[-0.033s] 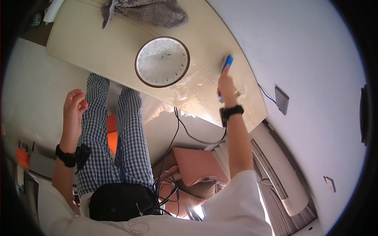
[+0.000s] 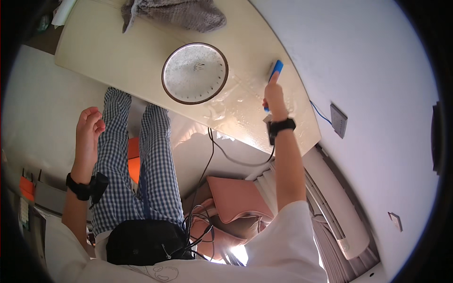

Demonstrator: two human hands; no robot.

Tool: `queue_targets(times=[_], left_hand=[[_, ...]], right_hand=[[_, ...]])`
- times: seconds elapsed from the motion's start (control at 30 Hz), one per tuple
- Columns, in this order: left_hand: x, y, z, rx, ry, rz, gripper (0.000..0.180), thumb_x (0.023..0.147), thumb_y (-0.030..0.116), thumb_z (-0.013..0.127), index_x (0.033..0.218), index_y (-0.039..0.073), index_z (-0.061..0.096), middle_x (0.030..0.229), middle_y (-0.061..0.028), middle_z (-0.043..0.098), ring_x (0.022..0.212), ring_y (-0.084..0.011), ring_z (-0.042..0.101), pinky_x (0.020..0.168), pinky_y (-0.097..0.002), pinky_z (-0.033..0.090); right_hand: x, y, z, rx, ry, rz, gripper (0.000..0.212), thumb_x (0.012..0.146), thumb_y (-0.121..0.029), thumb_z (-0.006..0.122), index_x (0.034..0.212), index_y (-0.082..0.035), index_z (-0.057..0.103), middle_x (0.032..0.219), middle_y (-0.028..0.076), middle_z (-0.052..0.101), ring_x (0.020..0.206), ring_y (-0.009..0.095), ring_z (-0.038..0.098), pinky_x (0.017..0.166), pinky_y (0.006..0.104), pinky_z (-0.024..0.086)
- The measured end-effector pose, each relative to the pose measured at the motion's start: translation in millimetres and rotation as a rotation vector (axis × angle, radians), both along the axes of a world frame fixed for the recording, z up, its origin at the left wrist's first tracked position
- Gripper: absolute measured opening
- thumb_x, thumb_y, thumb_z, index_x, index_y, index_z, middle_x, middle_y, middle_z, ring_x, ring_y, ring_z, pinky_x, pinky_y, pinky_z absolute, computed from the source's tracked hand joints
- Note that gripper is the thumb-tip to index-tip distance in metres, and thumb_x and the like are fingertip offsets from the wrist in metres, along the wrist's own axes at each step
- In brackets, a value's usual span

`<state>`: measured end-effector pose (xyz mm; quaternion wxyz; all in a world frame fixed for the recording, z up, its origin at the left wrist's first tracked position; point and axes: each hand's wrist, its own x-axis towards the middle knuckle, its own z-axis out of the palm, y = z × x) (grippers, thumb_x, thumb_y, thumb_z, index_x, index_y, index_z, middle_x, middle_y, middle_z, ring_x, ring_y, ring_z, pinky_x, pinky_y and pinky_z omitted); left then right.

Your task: The person scrubs the surface of a light-colored desk using a blue brush, dipping it into a bowl of liquid and wiping the surface.

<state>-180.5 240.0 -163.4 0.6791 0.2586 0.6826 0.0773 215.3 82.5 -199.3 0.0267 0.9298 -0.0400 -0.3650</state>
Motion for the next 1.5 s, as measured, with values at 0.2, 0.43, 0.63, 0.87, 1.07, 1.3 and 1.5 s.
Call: queue_targets(times=[0.2,0.43,0.63,0.87,1.07,1.3,1.5], left_hand=[[0,-2,-1,0.002,-0.003,0.008,0.023,0.075,0.015,0.049,0.093,0.002,0.043,0.073,-0.0002,0.044,0.061,-0.0059,0.043,0.059,-0.0191,0.036],[-4,7,6,0.011,-0.025,0.054,0.022,0.075,0.015,0.049,0.093,0.003,0.043,0.074,-0.0003,0.044,0.061,-0.0059,0.044,0.059,-0.0192,0.036],[-10,6,5,0.008,-0.024,0.054,0.024,0.075,0.016,0.05,0.094,0.003,0.044,0.075,0.0,0.045,0.061,-0.0058,0.044,0.059,-0.0194,0.036],[-29,9,1,-0.002,0.008,0.084,0.023,0.074,0.014,0.049,0.094,0.003,0.044,0.074,-0.0001,0.045,0.061,-0.0059,0.043,0.059,-0.0191,0.036],[-22,7,-2,-0.013,0.015,0.089,0.023,0.074,0.015,0.05,0.094,0.003,0.044,0.074,0.0001,0.045,0.06,-0.0058,0.043,0.059,-0.0194,0.035],[-7,8,4,-0.028,-0.011,0.063,0.024,0.075,0.015,0.05,0.094,0.002,0.044,0.071,0.0004,0.045,0.061,-0.0057,0.043,0.059,-0.0194,0.036],[1,7,2,-0.044,-0.013,0.042,0.023,0.075,0.015,0.05,0.093,0.003,0.044,0.071,0.0004,0.045,0.06,-0.0054,0.044,0.059,-0.0191,0.036]], right_hand=[[-25,-26,-6,-0.121,0.086,0.026,0.078,0.077,-0.06,0.012,0.067,0.008,0.049,0.049,0.016,0.049,0.039,0.023,0.05,0.038,0.0321,0.041],[-6,-17,0,-0.019,0.153,0.037,0.071,0.076,-0.061,0.012,0.059,0.0,0.045,0.046,0.009,0.044,0.037,0.019,0.047,0.035,0.0289,0.039],[11,-22,18,0.047,0.344,-0.148,0.065,0.076,-0.061,0.022,0.058,-0.001,0.042,0.044,0.008,0.042,0.037,0.019,0.045,0.038,0.0293,0.041],[-3,-31,32,0.484,0.411,-0.425,0.035,0.081,-0.037,0.043,0.077,-0.002,0.038,0.05,0.005,0.043,0.042,0.017,0.047,0.043,0.0316,0.043],[-3,-24,22,0.087,-0.081,0.256,0.031,0.084,-0.029,0.037,0.08,0.002,0.035,0.05,0.01,0.044,0.033,0.017,0.044,0.029,0.0309,0.038],[1,-8,13,0.19,0.113,-0.042,0.033,0.083,-0.032,0.037,0.073,-0.001,0.034,0.044,0.004,0.034,0.032,0.014,0.037,0.03,0.0294,0.035],[7,5,15,0.31,0.185,-0.319,0.035,0.083,-0.033,0.036,0.067,-0.003,0.033,0.043,0.004,0.032,0.033,0.015,0.036,0.034,0.0309,0.035]])
